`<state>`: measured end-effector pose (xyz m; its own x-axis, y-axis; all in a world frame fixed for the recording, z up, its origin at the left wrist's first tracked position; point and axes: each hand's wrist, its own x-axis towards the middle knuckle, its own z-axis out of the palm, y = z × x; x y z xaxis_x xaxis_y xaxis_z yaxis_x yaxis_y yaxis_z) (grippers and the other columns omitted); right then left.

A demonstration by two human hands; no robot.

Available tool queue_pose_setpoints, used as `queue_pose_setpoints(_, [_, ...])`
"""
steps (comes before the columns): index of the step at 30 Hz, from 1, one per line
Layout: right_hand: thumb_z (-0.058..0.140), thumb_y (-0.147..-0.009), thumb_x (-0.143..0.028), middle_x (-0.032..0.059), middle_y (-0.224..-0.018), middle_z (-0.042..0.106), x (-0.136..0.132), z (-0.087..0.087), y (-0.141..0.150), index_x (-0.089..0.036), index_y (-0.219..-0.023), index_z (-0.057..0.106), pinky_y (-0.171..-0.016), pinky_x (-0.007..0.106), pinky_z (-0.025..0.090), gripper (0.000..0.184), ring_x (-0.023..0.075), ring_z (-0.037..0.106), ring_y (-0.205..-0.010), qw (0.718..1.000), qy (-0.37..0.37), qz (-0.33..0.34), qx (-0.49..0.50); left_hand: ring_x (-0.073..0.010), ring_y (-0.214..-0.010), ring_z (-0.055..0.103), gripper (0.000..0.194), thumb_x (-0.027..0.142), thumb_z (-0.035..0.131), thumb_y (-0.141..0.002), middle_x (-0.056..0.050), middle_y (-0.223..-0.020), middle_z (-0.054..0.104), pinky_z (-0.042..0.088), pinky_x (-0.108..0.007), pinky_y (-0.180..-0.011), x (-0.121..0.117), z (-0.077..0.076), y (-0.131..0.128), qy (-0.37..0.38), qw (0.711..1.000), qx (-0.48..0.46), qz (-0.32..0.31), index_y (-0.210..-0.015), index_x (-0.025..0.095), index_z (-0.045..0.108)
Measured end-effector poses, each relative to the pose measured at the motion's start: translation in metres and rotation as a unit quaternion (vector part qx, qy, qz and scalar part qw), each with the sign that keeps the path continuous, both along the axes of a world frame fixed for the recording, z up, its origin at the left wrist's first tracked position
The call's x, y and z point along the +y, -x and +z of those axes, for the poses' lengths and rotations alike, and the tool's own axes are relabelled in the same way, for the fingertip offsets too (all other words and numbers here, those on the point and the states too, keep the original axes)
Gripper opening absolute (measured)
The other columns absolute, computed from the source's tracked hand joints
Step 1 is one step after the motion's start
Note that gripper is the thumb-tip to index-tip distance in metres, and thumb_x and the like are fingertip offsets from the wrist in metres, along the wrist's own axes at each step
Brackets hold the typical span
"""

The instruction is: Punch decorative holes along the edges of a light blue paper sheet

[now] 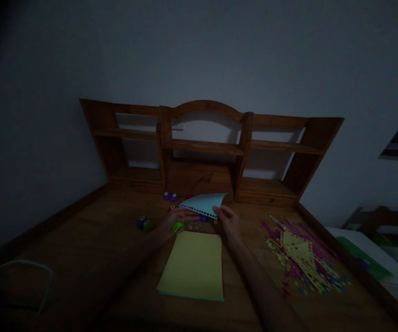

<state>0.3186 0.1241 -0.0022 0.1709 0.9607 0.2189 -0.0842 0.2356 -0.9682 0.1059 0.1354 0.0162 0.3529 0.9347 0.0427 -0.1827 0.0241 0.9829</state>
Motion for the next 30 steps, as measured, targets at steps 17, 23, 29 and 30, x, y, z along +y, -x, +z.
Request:
queue_pose_setpoints(17, [0.070,-0.071,-0.052,-0.0015,-0.056,0.056,-0.001,-0.002,0.001,-0.019,-0.076,0.064,-0.046,0.024,0.033,0.034,0.0129,0.049,-0.048,1.000,-0.003,0.013,0.000,-0.0133,-0.053,0.065,0.049,0.029,0.068,-0.071,-0.012,-0.114,0.062,0.023,-0.016,-0.029,-0.005,-0.009,-0.009,-0.038,0.994,-0.013,-0.101,-0.116,0.020,0.050])
queue_pose_setpoints(23, [0.069,-0.075,-0.049,-0.0013,-0.056,0.056,0.001,-0.008,0.001,-0.019,-0.078,0.064,-0.046,0.023,0.034,0.031,0.0127,0.049,-0.049,0.999,0.000,0.041,-0.009,-0.0101,-0.031,0.047,0.053,0.064,0.050,-0.079,0.001,-0.046,0.057,0.020,-0.018,-0.031,-0.003,-0.008,-0.009,0.005,1.000,0.017,-0.010,-0.098,0.014,0.055])
queue_pose_setpoints(29, [0.068,-0.075,-0.050,-0.0001,-0.056,0.057,0.001,-0.010,0.001,-0.019,-0.082,0.066,-0.047,0.024,0.036,0.033,0.0140,0.050,-0.049,0.998,0.000,0.046,-0.035,-0.0096,-0.028,0.041,0.052,0.065,0.049,-0.079,0.002,-0.035,0.049,0.024,-0.021,-0.034,-0.002,-0.003,-0.008,0.015,0.997,0.035,0.069,-0.078,0.014,0.059])
queue_pose_setpoints(30, [0.068,-0.075,-0.051,-0.0004,-0.055,0.057,0.001,-0.011,0.001,-0.019,-0.082,0.066,-0.046,0.024,0.035,0.033,0.0140,0.049,-0.048,0.999,0.000,0.038,-0.036,-0.0104,-0.029,0.043,0.050,0.064,0.051,-0.078,0.003,-0.036,0.050,0.025,-0.021,-0.033,-0.001,-0.004,-0.008,0.011,0.995,0.035,0.087,-0.080,0.015,0.059])
